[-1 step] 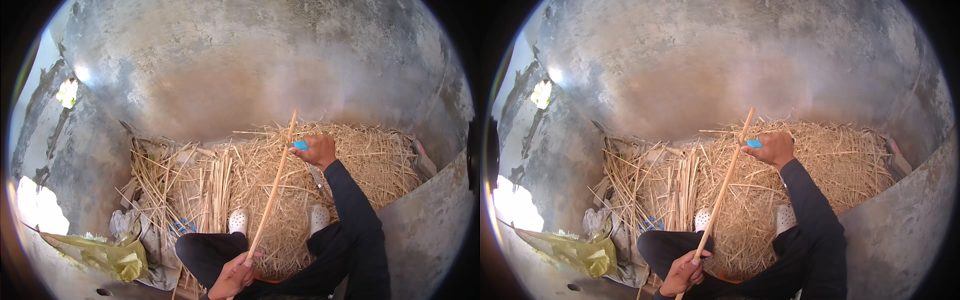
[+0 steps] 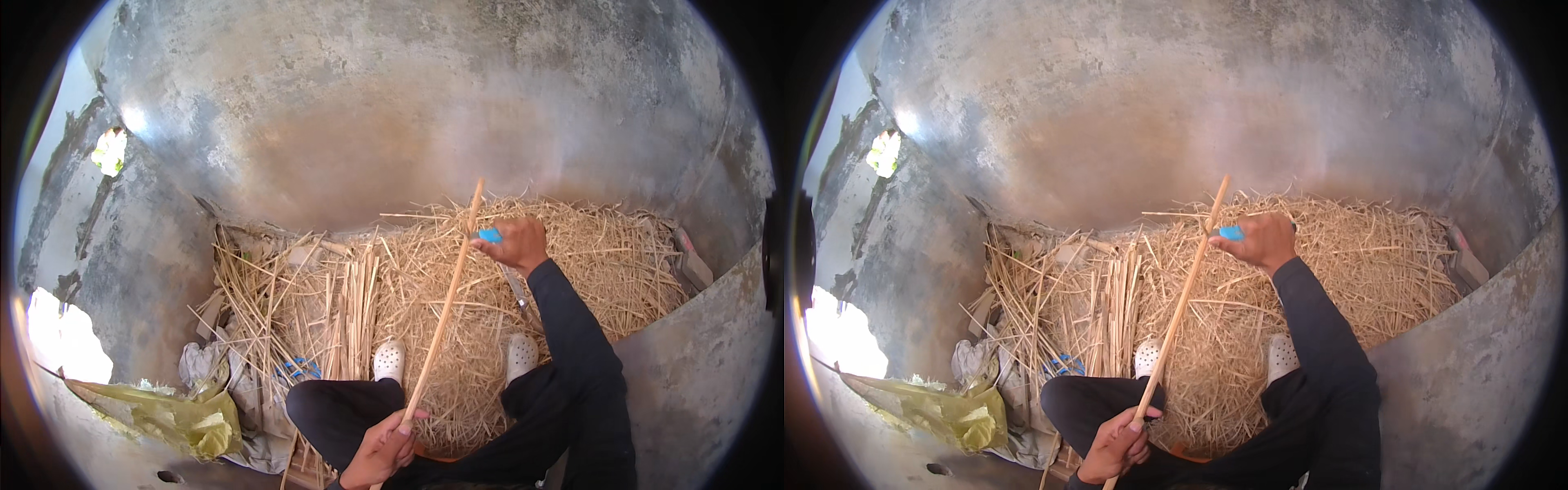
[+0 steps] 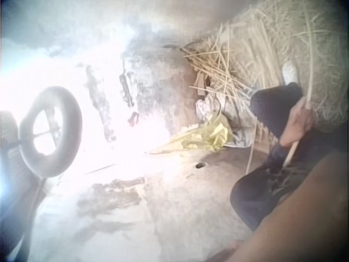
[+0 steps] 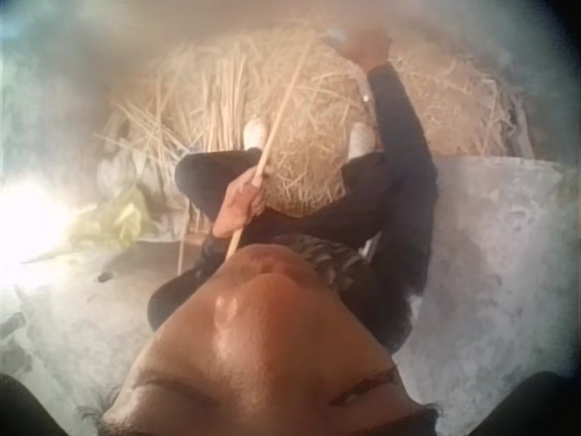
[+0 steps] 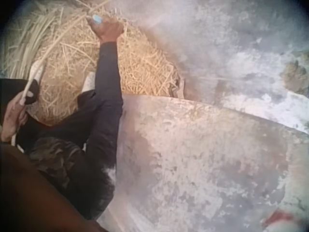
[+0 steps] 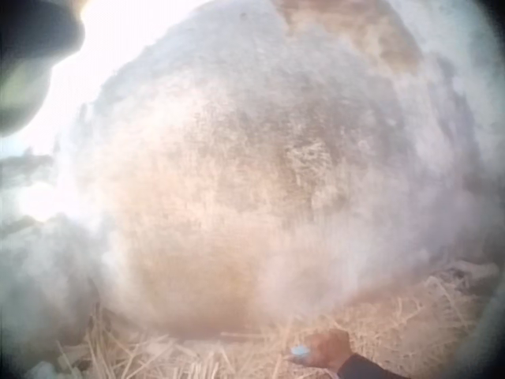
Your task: The person sits on a straw-covered floor and uses a blue utility knife to shave the outer layer off a long bamboo stick. They hold the stick with their left hand and scrape along its length with the knife in their right hand, creating thin shavings that fall onto the straw.
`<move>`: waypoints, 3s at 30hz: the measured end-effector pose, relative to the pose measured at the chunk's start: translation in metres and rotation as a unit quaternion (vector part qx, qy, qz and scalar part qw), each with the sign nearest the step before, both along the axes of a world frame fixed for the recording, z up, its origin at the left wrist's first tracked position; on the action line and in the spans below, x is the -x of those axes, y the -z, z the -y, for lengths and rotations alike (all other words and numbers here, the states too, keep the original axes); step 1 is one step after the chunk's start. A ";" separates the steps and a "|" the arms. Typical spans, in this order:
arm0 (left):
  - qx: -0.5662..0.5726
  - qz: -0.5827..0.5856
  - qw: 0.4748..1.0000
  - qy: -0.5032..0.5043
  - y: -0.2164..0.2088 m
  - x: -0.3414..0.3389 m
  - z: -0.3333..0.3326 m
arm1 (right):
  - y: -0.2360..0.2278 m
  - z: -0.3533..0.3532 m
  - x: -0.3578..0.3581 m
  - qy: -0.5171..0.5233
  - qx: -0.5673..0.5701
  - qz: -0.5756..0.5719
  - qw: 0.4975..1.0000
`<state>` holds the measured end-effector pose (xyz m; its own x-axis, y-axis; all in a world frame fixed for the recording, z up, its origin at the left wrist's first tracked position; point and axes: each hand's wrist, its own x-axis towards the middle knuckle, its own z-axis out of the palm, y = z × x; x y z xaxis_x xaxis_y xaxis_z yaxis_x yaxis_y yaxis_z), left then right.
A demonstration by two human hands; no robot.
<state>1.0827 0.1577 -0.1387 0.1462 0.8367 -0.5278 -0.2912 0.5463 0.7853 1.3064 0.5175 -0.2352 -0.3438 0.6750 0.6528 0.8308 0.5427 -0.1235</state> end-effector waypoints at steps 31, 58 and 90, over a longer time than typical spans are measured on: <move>-0.230 -0.295 0.927 -0.014 0.022 -0.013 -0.005 | -0.028 0.039 0.010 -0.023 0.163 -0.082 0.983; -0.140 -0.091 0.985 0.044 0.037 -0.003 -0.016 | -0.022 0.041 0.012 -0.227 0.398 -0.491 0.741; -0.151 -0.081 0.975 0.142 0.027 0.028 -0.202 | -0.035 0.077 0.051 -0.053 0.254 -0.036 0.965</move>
